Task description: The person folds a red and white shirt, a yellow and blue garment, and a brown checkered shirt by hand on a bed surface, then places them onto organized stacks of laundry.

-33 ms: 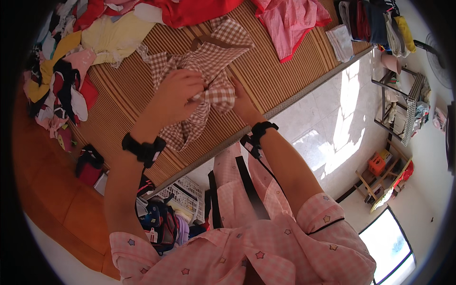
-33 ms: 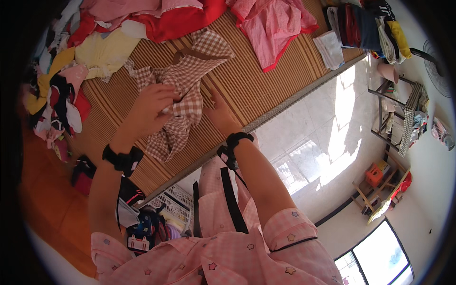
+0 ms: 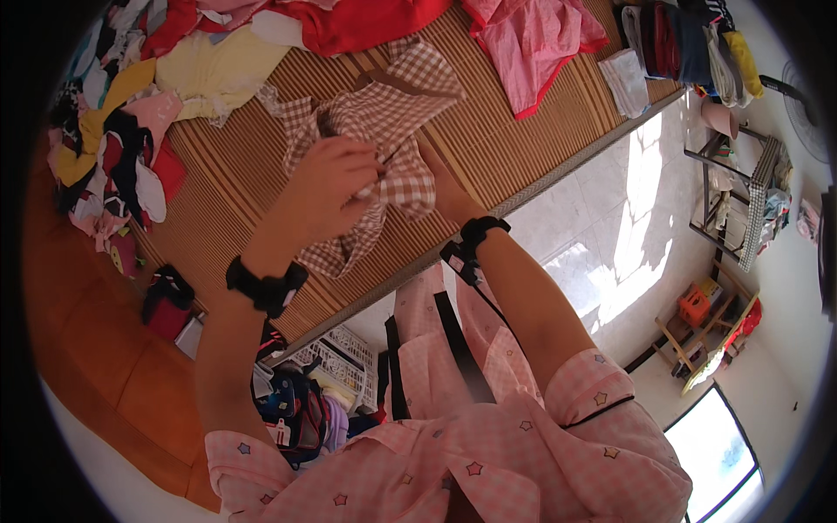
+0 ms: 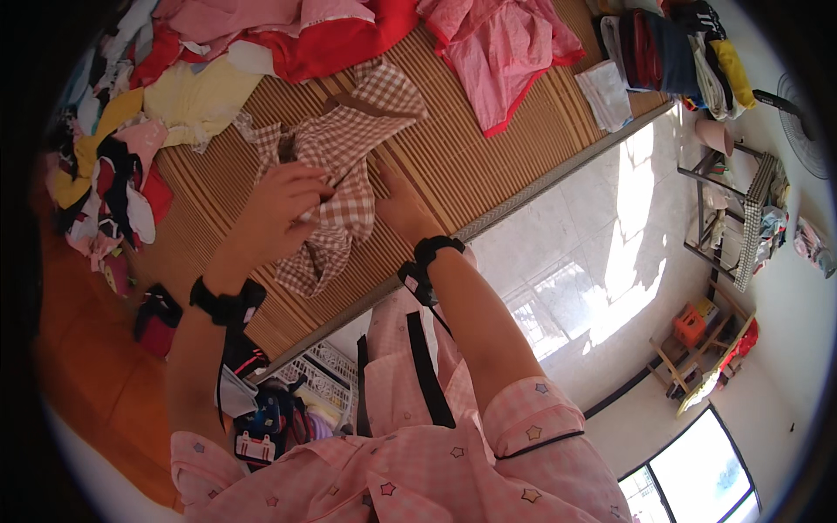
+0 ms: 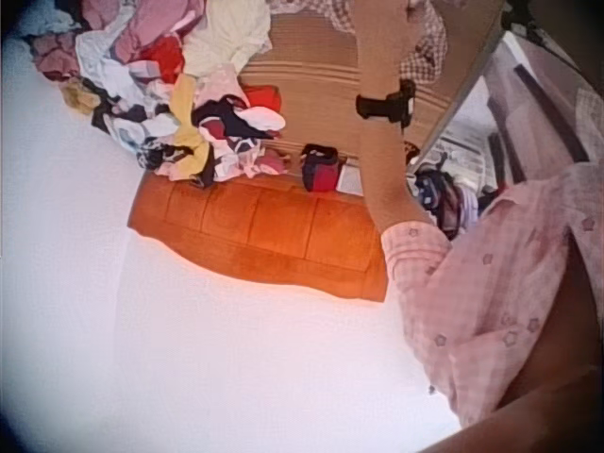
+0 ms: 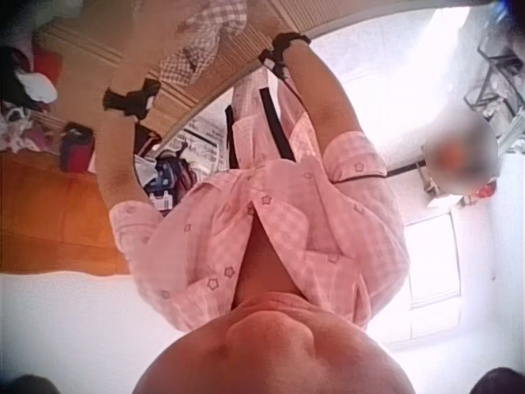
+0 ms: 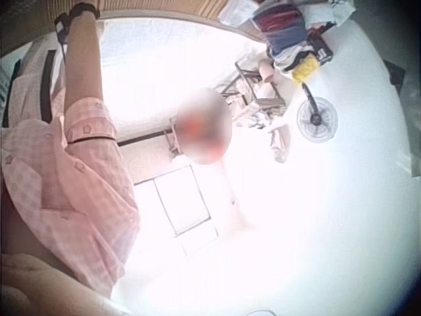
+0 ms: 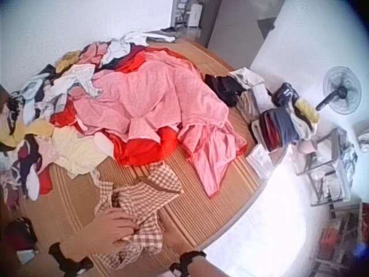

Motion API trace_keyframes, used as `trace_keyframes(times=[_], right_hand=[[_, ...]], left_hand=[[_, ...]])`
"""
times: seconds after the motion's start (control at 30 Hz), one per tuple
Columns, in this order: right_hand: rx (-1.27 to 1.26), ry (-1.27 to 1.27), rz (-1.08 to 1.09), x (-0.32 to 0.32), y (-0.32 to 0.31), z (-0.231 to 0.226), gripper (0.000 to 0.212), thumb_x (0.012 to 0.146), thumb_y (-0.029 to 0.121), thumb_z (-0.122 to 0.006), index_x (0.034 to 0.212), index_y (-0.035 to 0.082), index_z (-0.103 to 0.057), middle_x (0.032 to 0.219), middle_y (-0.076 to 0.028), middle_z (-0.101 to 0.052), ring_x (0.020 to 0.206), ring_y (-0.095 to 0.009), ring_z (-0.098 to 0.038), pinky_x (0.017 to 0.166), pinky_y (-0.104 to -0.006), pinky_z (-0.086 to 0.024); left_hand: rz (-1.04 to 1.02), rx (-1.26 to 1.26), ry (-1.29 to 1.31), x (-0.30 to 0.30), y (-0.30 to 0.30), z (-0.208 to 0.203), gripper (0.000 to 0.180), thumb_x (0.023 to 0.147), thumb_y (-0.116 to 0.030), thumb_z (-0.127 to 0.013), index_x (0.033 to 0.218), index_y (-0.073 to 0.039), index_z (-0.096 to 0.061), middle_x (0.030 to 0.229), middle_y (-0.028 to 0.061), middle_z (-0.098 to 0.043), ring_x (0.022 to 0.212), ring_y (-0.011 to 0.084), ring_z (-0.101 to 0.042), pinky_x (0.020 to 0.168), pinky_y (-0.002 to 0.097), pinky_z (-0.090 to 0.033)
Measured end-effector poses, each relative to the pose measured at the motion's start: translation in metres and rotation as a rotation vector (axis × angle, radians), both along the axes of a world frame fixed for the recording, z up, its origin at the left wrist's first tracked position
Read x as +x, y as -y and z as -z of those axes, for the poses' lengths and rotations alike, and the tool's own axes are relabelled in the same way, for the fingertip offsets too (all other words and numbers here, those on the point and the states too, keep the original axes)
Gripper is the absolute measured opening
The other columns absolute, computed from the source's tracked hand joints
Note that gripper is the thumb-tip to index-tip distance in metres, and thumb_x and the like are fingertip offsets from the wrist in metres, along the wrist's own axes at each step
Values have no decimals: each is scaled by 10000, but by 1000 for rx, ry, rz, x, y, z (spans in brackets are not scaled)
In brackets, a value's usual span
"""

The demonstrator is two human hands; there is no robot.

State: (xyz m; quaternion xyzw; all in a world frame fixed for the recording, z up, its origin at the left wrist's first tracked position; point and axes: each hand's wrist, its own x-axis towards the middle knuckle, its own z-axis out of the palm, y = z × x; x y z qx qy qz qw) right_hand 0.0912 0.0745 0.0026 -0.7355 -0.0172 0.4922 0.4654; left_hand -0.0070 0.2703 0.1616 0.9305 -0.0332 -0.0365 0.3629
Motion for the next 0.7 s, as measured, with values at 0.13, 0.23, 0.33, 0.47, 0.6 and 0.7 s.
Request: trace_keyframes(times=[0.13,0.23,0.33,0.47,0.6,0.7], right_hand=[[366,-244,-333,19,-33,-58,604,783,177,-662,1306,14,-406,1182,-129,-515,1106,-222,-490,937,-329,-383],[564,-330,-635,27,-52,-121,581,791,177,-654,1298,22,-417,1201,-128,-505,1122,-224,-479,950,-329,-370],[689,-338,-915,33,-61,-179,557,800,177,-646,1290,30,-428,1221,-128,-496,1137,-225,-468,963,-328,-357],[808,-410,-1276,47,-35,-238,526,811,176,-635,1280,40,-442,1246,-128,-484,1159,-226,-453,981,-328,-340],[951,-264,-1511,43,2,-277,495,822,176,-624,1270,50,-456,1272,-127,-472,1180,-228,-439,999,-327,-323],[522,-41,-1472,46,5,-316,375,794,130,-639,1135,26,-524,1087,-88,-572,997,-199,-548,873,-319,-432]], left_hand=[[-46,66,114,-20,20,-76,162,568,3,-648,673,-31,-529,970,70,-626,1093,239,-525,976,460,-364],[-87,170,123,-25,31,-143,173,563,-10,-654,671,-40,-521,889,55,-623,1031,228,-565,996,471,-351],[-153,299,228,-36,49,-199,175,589,-100,-654,723,-77,-544,808,30,-589,938,187,-589,984,443,-371],[-310,234,398,-45,98,-239,156,638,-115,-649,671,-39,-518,710,72,-563,737,245,-614,846,409,-472],[-446,224,390,-63,148,-256,149,666,-132,-654,733,-31,-568,696,100,-560,644,280,-575,617,376,-486],[-734,347,365,-80,169,-250,186,658,-123,-664,800,-22,-598,689,121,-559,622,295,-558,568,388,-445]])
